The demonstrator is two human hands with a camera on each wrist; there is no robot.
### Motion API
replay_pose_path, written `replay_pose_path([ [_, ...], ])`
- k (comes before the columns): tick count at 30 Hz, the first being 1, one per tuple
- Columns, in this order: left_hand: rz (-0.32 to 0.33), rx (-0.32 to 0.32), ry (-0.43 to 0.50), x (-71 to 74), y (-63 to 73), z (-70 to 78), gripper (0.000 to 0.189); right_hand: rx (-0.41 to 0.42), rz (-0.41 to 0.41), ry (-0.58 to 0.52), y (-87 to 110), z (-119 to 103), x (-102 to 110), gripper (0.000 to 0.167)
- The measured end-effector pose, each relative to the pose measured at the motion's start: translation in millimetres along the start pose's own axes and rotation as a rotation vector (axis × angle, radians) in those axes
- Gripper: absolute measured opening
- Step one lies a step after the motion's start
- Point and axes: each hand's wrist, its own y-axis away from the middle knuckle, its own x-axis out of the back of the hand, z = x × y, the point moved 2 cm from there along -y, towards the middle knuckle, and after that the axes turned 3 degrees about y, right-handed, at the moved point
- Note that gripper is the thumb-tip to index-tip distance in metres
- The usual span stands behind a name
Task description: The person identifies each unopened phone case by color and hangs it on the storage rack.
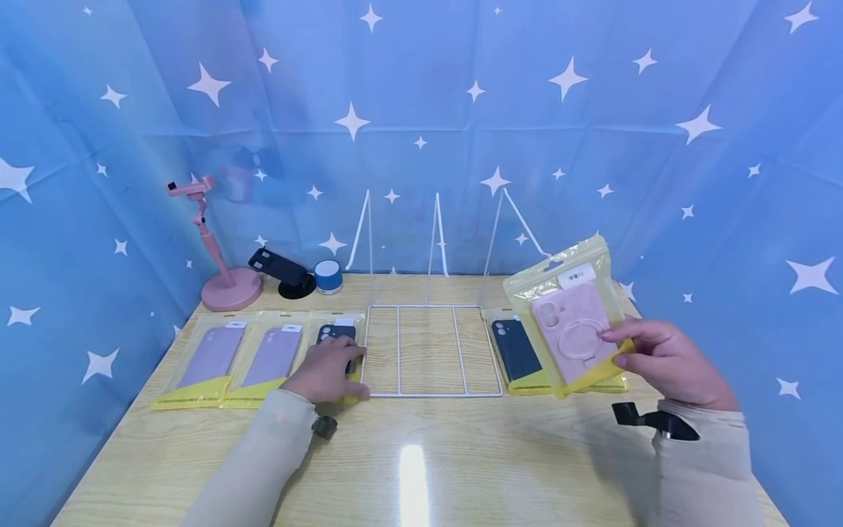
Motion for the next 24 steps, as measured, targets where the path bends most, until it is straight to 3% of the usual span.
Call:
replay_pose_path([
  [9,0.005,0.003,-0.004,-0.8,-0.6,-1.1,0.082,-0.018,-0.029,-0.016,-5.1,-1.3,-4.6,0.060],
  [24,0.004,-0.002,-0.004,-1.3,-1.5,-1.4,0.081,-0.148,0.072,0.049,-13.8,4.9,-14.3,0.052],
])
